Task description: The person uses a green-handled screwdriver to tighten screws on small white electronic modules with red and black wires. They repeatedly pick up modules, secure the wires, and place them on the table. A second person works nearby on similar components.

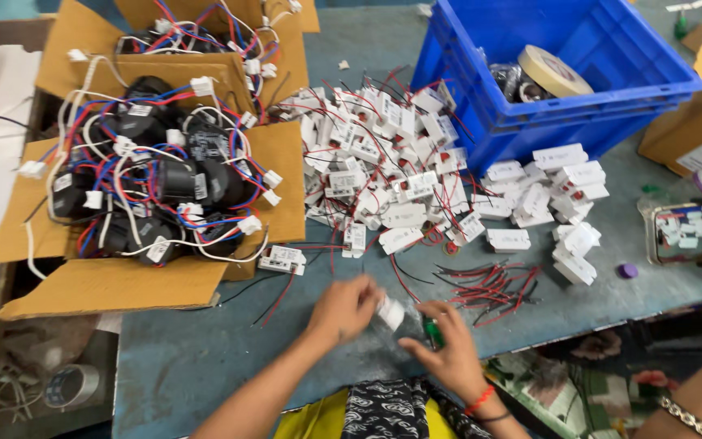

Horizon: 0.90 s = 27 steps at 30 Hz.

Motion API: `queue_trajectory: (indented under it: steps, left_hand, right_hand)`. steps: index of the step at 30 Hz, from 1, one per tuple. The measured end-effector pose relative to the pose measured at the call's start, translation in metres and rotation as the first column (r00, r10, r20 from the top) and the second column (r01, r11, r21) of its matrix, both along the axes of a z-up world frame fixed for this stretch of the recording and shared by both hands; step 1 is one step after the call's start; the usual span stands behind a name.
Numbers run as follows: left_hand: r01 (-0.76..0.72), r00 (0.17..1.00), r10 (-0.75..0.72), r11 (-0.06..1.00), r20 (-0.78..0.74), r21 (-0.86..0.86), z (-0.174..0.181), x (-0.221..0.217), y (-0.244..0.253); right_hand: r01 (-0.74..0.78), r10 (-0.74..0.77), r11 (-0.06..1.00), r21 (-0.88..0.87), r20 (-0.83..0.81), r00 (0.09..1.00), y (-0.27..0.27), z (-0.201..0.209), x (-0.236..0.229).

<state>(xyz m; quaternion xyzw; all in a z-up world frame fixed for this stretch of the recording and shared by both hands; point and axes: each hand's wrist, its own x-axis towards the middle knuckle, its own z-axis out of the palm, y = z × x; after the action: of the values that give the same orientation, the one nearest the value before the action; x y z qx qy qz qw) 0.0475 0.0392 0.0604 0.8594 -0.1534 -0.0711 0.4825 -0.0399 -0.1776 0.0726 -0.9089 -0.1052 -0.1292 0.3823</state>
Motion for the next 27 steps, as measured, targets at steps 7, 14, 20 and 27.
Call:
queue_trajectory:
  steps: [7, 14, 20, 27]
  left_hand:
    - [-0.323, 0.882, 0.323, 0.945, 0.342, -0.060, 0.095, 0.125, -0.016]
    - [-0.176, 0.916, 0.137, 0.982, 0.377, 0.070, 0.068, 0.091, -0.021]
    - [0.208, 0.962, -0.226, 0.971, 0.154, 0.122, 0.002, 0.042, -0.076]
    - [0.385, 0.823, -0.466, 0.878, 0.325, 0.284, -0.065, 0.054, -0.189]
  right_hand:
    - [0.292, -0.290, 0.951, 0.099, -0.032, 0.956, -0.014, -0.007, -0.008]
    - [0.441, -0.426, 0.887, 0.136, -0.126, 0.896, -0.035, -0.041, -0.045]
    - [0.651, -0.587, 0.751, 0.107, -0.342, 0.734, -0.071, -0.052, -0.063]
    - [0.256, -0.642, 0.557, 0.790, 0.214, 0.737, -0.078, -0.050, -0.067]
